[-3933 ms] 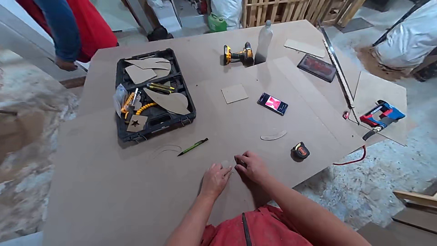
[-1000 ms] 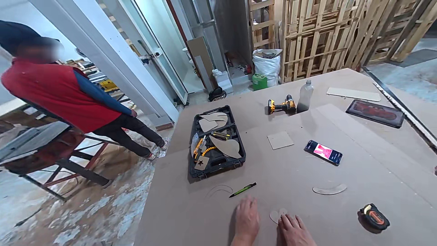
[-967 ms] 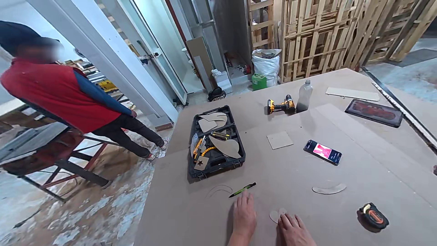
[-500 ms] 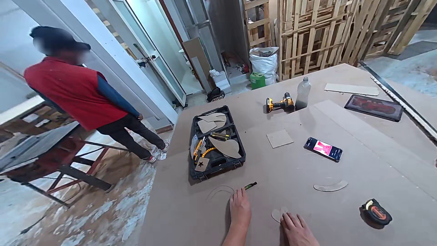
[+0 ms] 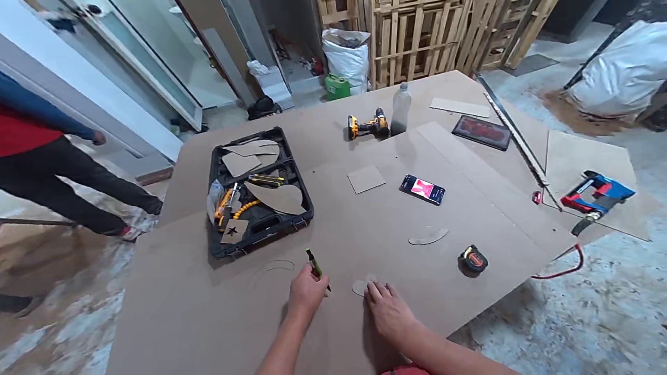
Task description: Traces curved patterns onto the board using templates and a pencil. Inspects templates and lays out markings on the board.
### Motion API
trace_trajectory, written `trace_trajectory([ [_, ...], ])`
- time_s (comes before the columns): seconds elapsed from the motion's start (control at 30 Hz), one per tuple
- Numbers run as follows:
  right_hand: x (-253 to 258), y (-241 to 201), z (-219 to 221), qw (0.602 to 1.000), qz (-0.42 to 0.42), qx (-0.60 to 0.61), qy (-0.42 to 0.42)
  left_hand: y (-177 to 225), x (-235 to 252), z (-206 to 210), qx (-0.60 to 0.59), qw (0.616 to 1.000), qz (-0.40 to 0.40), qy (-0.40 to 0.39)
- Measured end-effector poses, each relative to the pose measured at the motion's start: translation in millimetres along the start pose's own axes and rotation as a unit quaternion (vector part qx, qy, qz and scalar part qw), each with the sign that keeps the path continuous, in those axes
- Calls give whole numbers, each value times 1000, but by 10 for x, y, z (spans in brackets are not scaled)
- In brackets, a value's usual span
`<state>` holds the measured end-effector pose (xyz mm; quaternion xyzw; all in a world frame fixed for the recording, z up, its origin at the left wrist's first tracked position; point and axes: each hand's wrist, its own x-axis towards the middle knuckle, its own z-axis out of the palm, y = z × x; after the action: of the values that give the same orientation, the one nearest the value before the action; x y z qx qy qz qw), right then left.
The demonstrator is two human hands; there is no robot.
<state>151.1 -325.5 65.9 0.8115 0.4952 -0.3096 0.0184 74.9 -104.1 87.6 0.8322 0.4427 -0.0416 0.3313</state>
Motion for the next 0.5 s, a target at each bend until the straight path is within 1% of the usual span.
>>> trace_trajectory([
  [0.07, 4, 4, 21, 1000, -2, -2, 0, -43, -6, 143, -96, 995, 25, -6],
  [0.17, 5, 10, 26, 1000, 0, -7, -6, -56, -47, 311, -217, 974, 52, -45],
  [0.23, 4, 4, 7, 1000, 4, -8, -15, -55, -83, 367, -235, 968, 59, -69],
  [0.33, 4, -20, -11, 1000, 7, -10, -23, -80, -144, 406, -255, 962, 55, -77],
  [0.43, 1, -32, -21, 1000, 7, -3, -20, -69, -157, 425, -324, 942, 32, -85],
  [0.5, -7, -33, -11, 1000, 4, 3, -14, -76, -110, 478, -346, 934, 44, -82],
])
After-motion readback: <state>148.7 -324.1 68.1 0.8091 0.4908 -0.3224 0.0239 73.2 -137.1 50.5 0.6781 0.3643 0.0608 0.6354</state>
